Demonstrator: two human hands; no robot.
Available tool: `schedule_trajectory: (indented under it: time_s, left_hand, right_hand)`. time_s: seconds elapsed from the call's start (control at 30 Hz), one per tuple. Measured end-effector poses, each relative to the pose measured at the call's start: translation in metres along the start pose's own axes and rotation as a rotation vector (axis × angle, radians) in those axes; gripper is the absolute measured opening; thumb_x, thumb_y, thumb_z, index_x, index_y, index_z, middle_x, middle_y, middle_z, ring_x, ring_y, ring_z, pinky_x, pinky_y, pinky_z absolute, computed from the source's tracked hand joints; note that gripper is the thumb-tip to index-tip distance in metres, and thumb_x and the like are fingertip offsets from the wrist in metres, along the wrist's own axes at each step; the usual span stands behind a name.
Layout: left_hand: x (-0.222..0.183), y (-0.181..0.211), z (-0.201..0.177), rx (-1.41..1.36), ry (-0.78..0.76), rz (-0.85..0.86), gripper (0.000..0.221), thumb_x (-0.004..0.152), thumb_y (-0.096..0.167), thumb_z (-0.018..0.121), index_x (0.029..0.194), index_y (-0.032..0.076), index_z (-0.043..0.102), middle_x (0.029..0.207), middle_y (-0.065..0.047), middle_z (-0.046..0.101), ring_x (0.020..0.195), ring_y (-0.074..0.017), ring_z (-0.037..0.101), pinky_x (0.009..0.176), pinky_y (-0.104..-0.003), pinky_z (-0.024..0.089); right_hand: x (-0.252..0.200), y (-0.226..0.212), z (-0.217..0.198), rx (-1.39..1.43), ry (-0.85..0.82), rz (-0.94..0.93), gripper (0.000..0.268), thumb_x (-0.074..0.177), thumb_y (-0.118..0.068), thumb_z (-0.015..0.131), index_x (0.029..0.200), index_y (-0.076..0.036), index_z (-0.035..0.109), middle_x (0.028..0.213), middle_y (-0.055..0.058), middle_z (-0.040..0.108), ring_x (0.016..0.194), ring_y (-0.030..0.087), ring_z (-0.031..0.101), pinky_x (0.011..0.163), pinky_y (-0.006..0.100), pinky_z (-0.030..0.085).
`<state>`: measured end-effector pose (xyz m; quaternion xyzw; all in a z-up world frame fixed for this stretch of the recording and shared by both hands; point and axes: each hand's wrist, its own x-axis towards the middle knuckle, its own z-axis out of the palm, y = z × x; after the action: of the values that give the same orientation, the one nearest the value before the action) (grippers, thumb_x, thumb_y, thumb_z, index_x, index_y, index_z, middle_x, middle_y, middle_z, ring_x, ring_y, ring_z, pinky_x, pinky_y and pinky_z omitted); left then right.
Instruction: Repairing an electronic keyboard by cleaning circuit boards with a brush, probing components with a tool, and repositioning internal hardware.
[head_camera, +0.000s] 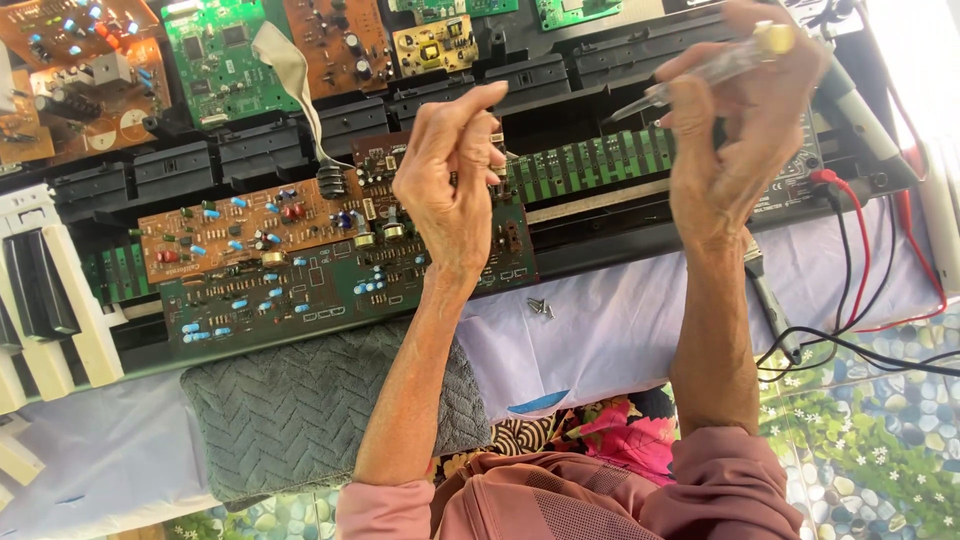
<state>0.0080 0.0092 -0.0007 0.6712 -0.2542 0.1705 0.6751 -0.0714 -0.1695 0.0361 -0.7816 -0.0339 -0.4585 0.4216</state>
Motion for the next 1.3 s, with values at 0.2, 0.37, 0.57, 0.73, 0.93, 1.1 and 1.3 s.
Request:
schedule_trajectory:
  time_s: [0.2,0.37,0.57,0.73,0.93,1.1,1.3]
  left_hand:
    - [0.002,0.008,0.001,0.000,0.028,-0.039,0.018,0.114,0.024,0.054,0.124,0.024,0.070,0.100,-0.001,0.063,0.069,-0.0087,0.066,0.059,-0.019,0.058]
    - [0.003,0.010,0.002,-0.021,0.040,-0.064,0.018,0.113,0.020,0.056,0.124,0.022,0.070,0.100,-0.002,0.063,0.068,-0.0084,0.066,0.058,-0.018,0.056]
    - [0.003,0.010,0.002,-0.078,0.085,-0.046,0.020,0.114,0.017,0.053,0.127,0.018,0.068,0.099,-0.003,0.061,0.070,-0.0088,0.063,0.059,-0.018,0.054]
    - [0.001,0.006,0.004,-0.030,0.092,-0.007,0.020,0.114,0.017,0.053,0.129,0.018,0.067,0.099,-0.003,0.064,0.070,-0.0081,0.065,0.058,-0.018,0.055]
    - [-0.009,0.002,0.009,0.188,-0.204,0.196,0.018,0.114,0.021,0.053,0.126,0.019,0.066,0.104,0.003,0.067,0.079,-0.0086,0.059,0.068,-0.024,0.051]
    - [-0.011,0.015,0.006,0.238,-0.361,0.217,0.019,0.113,0.015,0.057,0.130,0.021,0.064,0.103,0.006,0.062,0.071,-0.0080,0.060,0.060,-0.022,0.042]
    - [-0.008,0.018,0.003,0.230,-0.357,0.172,0.019,0.113,0.015,0.057,0.130,0.023,0.063,0.108,0.008,0.065,0.080,-0.0079,0.066,0.065,-0.022,0.047]
  right_hand:
    - [-0.014,0.036,-0.019,0.004,0.255,0.080,0.051,0.126,-0.007,0.064,0.163,-0.028,0.036,0.109,0.027,0.070,0.101,0.033,0.073,0.072,0.037,0.064]
    - [-0.016,0.048,-0.023,-0.067,0.268,0.115,0.057,0.128,-0.008,0.068,0.165,-0.031,0.032,0.109,0.028,0.081,0.090,0.028,0.067,0.073,0.035,0.064]
    - [-0.006,0.032,-0.018,-0.032,0.271,0.154,0.050,0.122,-0.008,0.064,0.158,-0.026,0.035,0.108,0.025,0.074,0.092,0.027,0.068,0.069,0.032,0.061]
    - [-0.004,0.020,-0.012,-0.021,0.252,0.186,0.053,0.118,-0.003,0.062,0.159,-0.023,0.035,0.104,0.023,0.073,0.099,0.027,0.071,0.071,0.032,0.063]
    - [0.003,0.011,-0.001,0.085,0.173,0.110,0.042,0.121,-0.012,0.059,0.154,-0.014,0.034,0.151,0.017,0.048,0.097,0.032,0.071,0.063,0.032,0.058]
    - [-0.002,0.012,0.003,0.145,0.126,0.167,0.039,0.123,-0.007,0.055,0.154,-0.012,0.033,0.101,0.026,0.062,0.089,0.032,0.069,0.067,0.034,0.060]
    - [-0.005,0.014,0.006,0.125,0.129,0.151,0.038,0.125,-0.016,0.058,0.155,-0.011,0.034,0.098,0.026,0.062,0.091,0.032,0.069,0.064,0.034,0.058]
